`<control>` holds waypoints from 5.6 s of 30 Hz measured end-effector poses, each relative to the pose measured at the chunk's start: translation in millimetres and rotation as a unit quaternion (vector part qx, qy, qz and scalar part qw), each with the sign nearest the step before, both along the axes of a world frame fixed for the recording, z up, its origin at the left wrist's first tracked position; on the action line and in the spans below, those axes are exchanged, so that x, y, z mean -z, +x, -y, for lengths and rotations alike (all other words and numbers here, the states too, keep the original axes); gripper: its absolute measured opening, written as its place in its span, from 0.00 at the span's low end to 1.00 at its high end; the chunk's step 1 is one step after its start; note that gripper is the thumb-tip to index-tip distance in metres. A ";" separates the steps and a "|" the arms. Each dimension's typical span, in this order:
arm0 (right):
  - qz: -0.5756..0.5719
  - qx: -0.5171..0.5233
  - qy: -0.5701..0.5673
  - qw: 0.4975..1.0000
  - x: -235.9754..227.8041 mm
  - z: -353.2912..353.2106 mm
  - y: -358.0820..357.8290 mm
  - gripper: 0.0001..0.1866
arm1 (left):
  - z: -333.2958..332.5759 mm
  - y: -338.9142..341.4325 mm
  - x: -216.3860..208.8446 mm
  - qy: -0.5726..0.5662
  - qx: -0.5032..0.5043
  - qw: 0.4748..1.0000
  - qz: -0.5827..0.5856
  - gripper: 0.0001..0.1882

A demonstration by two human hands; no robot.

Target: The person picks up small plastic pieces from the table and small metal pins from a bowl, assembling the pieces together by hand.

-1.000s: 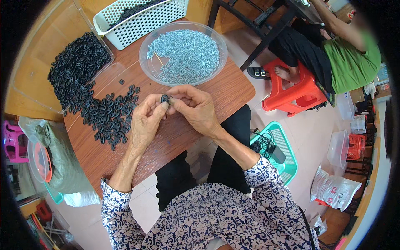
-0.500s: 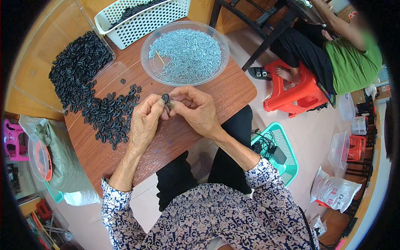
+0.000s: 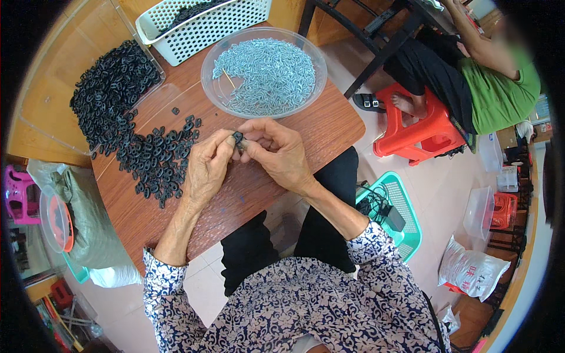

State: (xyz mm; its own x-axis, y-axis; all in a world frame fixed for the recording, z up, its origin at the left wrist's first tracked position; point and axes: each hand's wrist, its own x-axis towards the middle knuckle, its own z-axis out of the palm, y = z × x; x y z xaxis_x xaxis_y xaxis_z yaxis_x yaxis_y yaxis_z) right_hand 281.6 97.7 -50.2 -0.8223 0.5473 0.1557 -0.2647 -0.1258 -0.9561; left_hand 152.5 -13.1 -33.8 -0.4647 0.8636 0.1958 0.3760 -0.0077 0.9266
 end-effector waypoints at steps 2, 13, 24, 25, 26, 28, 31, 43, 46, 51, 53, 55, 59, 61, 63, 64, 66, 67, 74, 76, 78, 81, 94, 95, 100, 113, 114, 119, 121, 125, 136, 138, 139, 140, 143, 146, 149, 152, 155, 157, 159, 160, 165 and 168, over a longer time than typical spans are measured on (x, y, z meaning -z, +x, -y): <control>0.004 0.000 0.005 1.000 1.8 -0.7 0.4 0.13 | 1.3 -1.8 -2.4 -0.013 0.010 1.000 0.013 0.12; 0.013 -0.009 0.016 1.000 1.5 -2.6 -1.2 0.13 | 2.4 -1.4 -2.4 -0.033 0.006 0.998 0.054 0.13; 0.077 -0.019 0.192 0.978 -6.7 -11.7 2.2 0.21 | 6.0 -9.3 5.7 -0.063 0.022 0.996 0.058 0.14; 0.076 -0.020 0.191 0.978 -9.2 -12.4 1.0 0.21 | 6.8 -9.2 5.0 -0.075 0.023 0.995 0.056 0.14; 0.071 -0.018 0.235 0.969 -13.1 -13.1 -0.3 0.21 | 6.7 -9.5 5.9 -0.075 0.024 0.995 0.056 0.14; 0.065 -0.015 0.277 0.958 -14.2 -14.5 -3.0 0.22 | 6.6 -10.3 8.2 -0.059 0.030 0.995 0.069 0.14; 0.045 0.004 0.336 0.941 -9.2 -18.2 -4.4 0.21 | 5.2 -9.5 7.2 -0.058 0.035 0.994 0.086 0.15; -0.024 0.005 0.431 0.902 -1.2 -24.3 -6.8 0.21 | 4.8 -7.6 5.5 -0.029 0.051 0.997 0.058 0.16; -0.016 0.014 0.441 0.897 -1.4 -22.9 -6.4 0.20 | 5.0 -3.4 3.7 -0.042 0.038 0.997 0.047 0.16; -0.019 0.027 0.464 0.885 2.3 -22.1 -6.2 0.18 | 5.1 -3.8 4.1 -0.044 0.036 0.998 0.032 0.16; -0.012 0.024 0.463 0.886 3.1 -21.4 -7.6 0.18 | 5.0 -4.0 3.9 -0.053 0.035 0.997 0.032 0.16; -0.004 0.020 0.461 0.887 2.4 -20.8 -7.7 0.17 | 5.6 -2.9 2.0 -0.061 0.025 0.997 0.035 0.16; -0.001 0.021 0.476 0.879 -1.8 -20.5 -6.2 0.16 | 3.8 -0.2 5.3 -0.034 0.025 0.999 0.032 0.16; 0.002 0.023 0.485 0.874 -0.3 -22.8 -5.5 0.15 | 3.7 2.4 3.1 -0.033 0.031 0.998 0.035 0.17; -0.031 0.038 0.498 0.866 2.8 -24.8 -7.9 0.14 | 5.1 0.7 4.8 -0.032 0.034 0.998 0.044 0.17; -0.031 0.039 0.499 0.865 3.1 -24.0 -7.3 0.14 | 5.6 0.3 5.9 -0.031 0.035 0.998 0.051 0.17; 0.005 0.013 0.423 0.906 -0.3 -22.0 -8.3 0.14 | 6.0 -0.2 6.5 -0.030 0.024 0.997 0.062 0.17; 0.004 0.012 0.424 0.906 -1.7 -21.8 -7.9 0.14 | 6.3 -0.5 6.7 -0.029 0.014 0.997 0.074 0.17; 0.016 0.010 0.404 0.915 -0.2 -23.5 -8.2 0.14 | 4.8 0.5 9.2 -0.019 0.002 0.998 0.065 0.17; 0.019 0.010 0.407 0.913 1.0 -24.9 -9.3 0.14 | 3.2 0.1 13.1 -0.003 -0.001 0.999 0.048 0.17; 0.003 0.019 0.418 0.908 -1.2 -25.2 -8.9 0.14 | 1.7 1.5 12.7 0.010 0.000 0.999 0.039 0.17; 0.005 0.029 0.449 0.893 -7.6 -25.7 -8.7 0.11 | -1.0 2.4 12.0 0.025 0.004 0.999 0.035 0.17; 0.080 0.073 0.274 0.956 -59.9 -17.9 -33.1 0.06 | 9.3 3.4 22.2 0.075 -0.008 0.993 0.094 0.19; 0.070 0.080 0.326 0.939 -80.6 -29.6 -52.4 0.08 | 10.7 0.4 24.9 0.066 0.010 0.994 0.088 0.19; 0.017 0.155 0.298 0.942 -141.0 -94.4 -136.2 0.20 | 3.4 4.2 9.6 0.083 0.040 0.991 0.096 0.15; 0.100 0.049 0.195 0.974 -8.4 -3.0 4.1 0.10 | 37.5 -71.4 -16.0 0.046 -0.156 0.955 -0.247 0.07; 0.100 0.046 0.171 0.979 -6.7 -4.9 5.7 0.10 | 44.8 -93.6 -13.8 -0.008 -0.136 0.953 -0.269 0.07; 0.105 0.045 0.156 0.981 -4.0 -5.9 1.8 0.10 | 52.2 -121.5 -11.5 -0.103 -0.054 0.937 -0.331 0.07; 0.121 0.039 0.194 0.973 -9.4 -2.6 1.3 0.10 | 50.3 -119.1 -13.1 -0.149 -0.047 0.920 -0.361 0.08; 0.117 0.039 0.201 0.972 -5.3 -5.4 2.7 0.09 | 38.9 -113.3 -7.8 -0.094 -0.009 0.933 -0.348 0.07; 0.106 0.041 0.208 0.971 -4.0 -4.8 2.6 0.09 | 1.0 -156.3 -4.5 -0.121 -0.030 0.914 -0.386 0.08; 0.112 0.043 0.202 0.972 -6.5 -3.1 2.0 0.09 | -6.4 -160.8 -0.1 -0.150 -0.009 0.921 -0.359 0.06; 0.114 0.042 0.196 0.973 -7.3 -2.6 1.8 0.08 | -7.1 -160.6 3.1 -0.148 -0.006 0.922 -0.358 0.06; 0.114 0.045 0.195 0.973 -7.2 -3.3 1.8 0.08 | -8.1 -159.6 4.4 -0.156 -0.016 0.923 -0.351 0.05; 0.120 0.039 0.199 0.972 -7.2 -5.4 2.9 0.08 | -12.1 -156.2 5.2 -0.150 -0.027 0.931 -0.331 0.03; 0.118 0.039 0.204 0.971 -7.3 -6.2 4.7 0.08 | -9.6 -156.7 1.3 -0.175 -0.024 0.930 -0.323 0.06; 0.119 0.034 0.185 0.975 -5.4 -6.0 5.0 0.08 | -6.8 -157.7 0.5 -0.169 -0.020 0.924 -0.341 0.08; 0.122 0.041 0.201 0.971 -4.3 -6.2 5.1 0.08 | -4.6 -152.9 -0.9 -0.162 -0.023 0.929 -0.333 0.10; 0.122 0.033 0.198 0.972 -7.4 -4.8 3.7 0.08 | -1.1 -152.8 0.4 -0.126 -0.031 0.924 -0.360 0.10; 0.120 0.033 0.208 0.970 -7.8 -6.1 4.9 0.08 | -0.9 -147.4 -3.6 -0.127 -0.038 0.956 -0.260 0.10; 0.126 0.032 0.211 0.969 -9.0 -7.7 6.0 0.08 | 0.1 -132.3 -9.8 -0.123 -0.042 0.976 -0.172 0.10; 0.133 0.031 0.213 0.967 -8.6 -9.5 8.0 0.08 | -0.5 -120.3 -11.4 -0.120 -0.046 0.988 -0.081 0.09; 0.090 0.049 0.168 0.980 -16.7 -4.3 -6.6 0.09 | 13.5 -50.1 -19.6 -0.049 0.025 0.997 0.052 0.13; 0.078 0.013 0.155 0.985 -15.8 -7.1 -16.0 0.09 | 11.7 -31.6 -17.1 -0.043 0.046 0.987 0.150 0.17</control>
State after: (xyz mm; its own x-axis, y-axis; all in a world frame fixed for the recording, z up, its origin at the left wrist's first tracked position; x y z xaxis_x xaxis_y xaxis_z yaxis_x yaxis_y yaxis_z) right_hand 265.6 104.8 -34.3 -0.8360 0.5142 0.1917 -0.1114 0.1830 -0.9768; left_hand 120.9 -24.8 -16.8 -0.4094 0.9123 -0.0142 0.0869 0.0545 0.9947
